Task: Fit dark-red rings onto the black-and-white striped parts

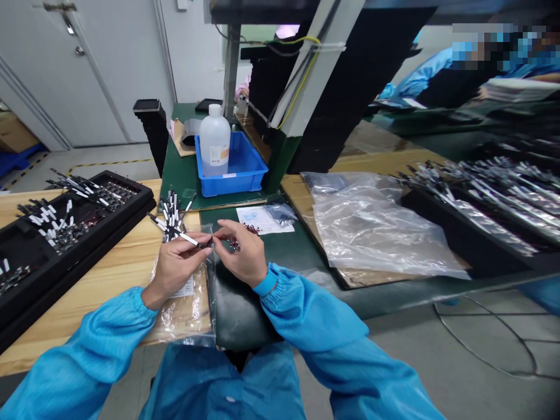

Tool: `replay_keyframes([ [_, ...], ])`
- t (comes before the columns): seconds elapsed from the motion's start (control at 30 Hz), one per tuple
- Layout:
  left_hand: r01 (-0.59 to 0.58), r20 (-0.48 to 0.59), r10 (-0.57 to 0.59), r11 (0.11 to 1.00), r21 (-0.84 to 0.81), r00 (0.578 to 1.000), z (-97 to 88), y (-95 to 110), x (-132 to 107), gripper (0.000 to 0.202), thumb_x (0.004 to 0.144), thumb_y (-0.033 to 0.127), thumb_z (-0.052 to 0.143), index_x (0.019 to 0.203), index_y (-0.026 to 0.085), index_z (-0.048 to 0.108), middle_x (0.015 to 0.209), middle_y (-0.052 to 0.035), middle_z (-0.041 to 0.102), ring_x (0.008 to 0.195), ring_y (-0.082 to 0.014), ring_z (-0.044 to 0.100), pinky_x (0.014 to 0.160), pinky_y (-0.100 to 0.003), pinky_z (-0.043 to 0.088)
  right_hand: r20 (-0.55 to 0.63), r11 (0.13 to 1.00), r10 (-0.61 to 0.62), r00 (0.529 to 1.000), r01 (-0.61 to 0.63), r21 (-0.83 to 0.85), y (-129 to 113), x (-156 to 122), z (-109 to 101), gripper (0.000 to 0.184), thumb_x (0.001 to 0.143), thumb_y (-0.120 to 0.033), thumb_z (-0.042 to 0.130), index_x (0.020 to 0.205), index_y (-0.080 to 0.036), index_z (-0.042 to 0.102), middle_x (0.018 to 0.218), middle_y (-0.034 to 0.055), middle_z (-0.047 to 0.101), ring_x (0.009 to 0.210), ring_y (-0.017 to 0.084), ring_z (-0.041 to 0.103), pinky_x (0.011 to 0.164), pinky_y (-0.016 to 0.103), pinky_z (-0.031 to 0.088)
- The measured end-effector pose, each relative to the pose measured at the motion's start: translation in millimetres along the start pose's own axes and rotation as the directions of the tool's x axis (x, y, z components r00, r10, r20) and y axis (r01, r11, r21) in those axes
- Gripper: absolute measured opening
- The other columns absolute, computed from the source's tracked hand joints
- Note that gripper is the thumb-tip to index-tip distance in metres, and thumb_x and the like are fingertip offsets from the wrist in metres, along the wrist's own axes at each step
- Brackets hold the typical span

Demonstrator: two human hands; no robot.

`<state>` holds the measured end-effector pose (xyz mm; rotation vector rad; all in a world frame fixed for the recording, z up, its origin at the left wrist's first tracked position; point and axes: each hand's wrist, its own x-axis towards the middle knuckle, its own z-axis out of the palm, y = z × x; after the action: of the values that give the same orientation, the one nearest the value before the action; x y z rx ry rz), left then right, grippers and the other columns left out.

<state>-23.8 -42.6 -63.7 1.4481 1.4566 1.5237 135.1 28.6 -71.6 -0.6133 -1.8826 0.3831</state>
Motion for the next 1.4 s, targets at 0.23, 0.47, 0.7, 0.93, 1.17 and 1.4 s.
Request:
replay_keyframes([
  [0.23, -0.006, -0.032, 0.006, 1.0, -0.013, 0.999, 2.5, 3, 0, 0.02, 0.074, 0.026, 0.082, 0.094, 0.022, 0.082, 0.103, -0.0076, 0.078, 0.099, -0.0243, 0.073, 0.095, -0.038, 0.058, -0.02, 0.999, -0.034, 0.999, 0.034, -0.009, 1, 0, 0, 0.038, 0.09, -0.013, 0.06, 0.126, -0.023, 0.052, 0.087, 0.0013, 0.075, 0.081, 0.015, 0.073, 0.082, 0.029, 0.06],
  [0.47, -0.056, -0.007, 0.056, 0.997, -0.052, 0.998, 1.7, -2, 1, 0.019, 0.074, 0.023, 0.082, 0.093, 0.021, 0.082, 0.101, -0.0082, 0.079, 0.094, -0.0225, 0.074, 0.087, -0.034, 0.06, -0.05, 0.997, -0.077, 0.996, 0.076, -0.018, 3, 0, 2, 0.033, 0.088, -0.013, 0.062, 0.119, -0.023, 0.054, 0.085, -0.0004, 0.073, 0.077, 0.014, 0.072, 0.077, 0.027, 0.06],
  [0.7, -0.042, -0.004, 0.042, 0.998, -0.042, 0.999, -0.4, -6, 3, 0.017, 0.076, 0.024, 0.081, 0.092, 0.019, 0.082, 0.102, -0.0094, 0.079, 0.097, -0.0233, 0.074, 0.09, -0.034, 0.059, -0.039, 0.994, -0.097, 0.995, 0.094, -0.064, 5, 0, 1, 0.026, 0.089, -0.015, 0.062, 0.113, -0.024, 0.057, 0.085, 0.0003, 0.073, 0.077, 0.015, 0.072, 0.076, 0.028, 0.06],
  [0.93, 0.067, -0.11, -0.084, 0.986, -0.151, 0.99, -2.2, 0, 13, 0.02, 0.082, 0.031, 0.074, 0.091, 0.014, 0.079, 0.094, -0.0101, 0.08, 0.083, -0.0212, 0.075, 0.077, -0.031, 0.061, -0.075, 0.99, -0.125, 0.989, 0.119, -0.076, 9, 6, -4, 0.035, 0.086, -0.016, 0.07, 0.119, -0.023, 0.059, 0.086, 0.0021, 0.072, 0.068, 0.015, 0.069, 0.069, 0.029, 0.058],
  [1.17, 0.001, -0.372, -0.116, 0.955, -0.295, 0.921, -68.4, 26, 14, 0.046, 0.072, 0.037, 0.084, 0.108, 0.014, 0.068, 0.083, -0.005, 0.075, 0.074, -0.0214, 0.076, 0.07, -0.031, 0.063, -0.086, 0.991, -0.132, 0.987, 0.128, -0.046, 15, 9, -7, 0.032, 0.087, -0.015, 0.067, 0.117, -0.021, 0.061, 0.078, 0.0006, 0.064, 0.06, 0.014, 0.058, 0.062, 0.029, 0.053],
  [1.4, 0.188, -0.571, -0.171, 0.982, -0.031, 0.803, -216.7, 50, -21, 0.055, 0.071, 0.021, 0.08, 0.121, 0.013, 0.06, 0.071, -0.0014, 0.071, 0.061, -0.0164, 0.071, 0.053, -0.021, 0.056, -0.073, 0.987, -0.161, 0.984, 0.159, -0.036, 9, 14, -9, 0.027, 0.088, -0.014, 0.064, 0.114, -0.021, 0.061, 0.084, 0.0028, 0.064, 0.062, 0.014, 0.058, 0.063, 0.029, 0.053],
])
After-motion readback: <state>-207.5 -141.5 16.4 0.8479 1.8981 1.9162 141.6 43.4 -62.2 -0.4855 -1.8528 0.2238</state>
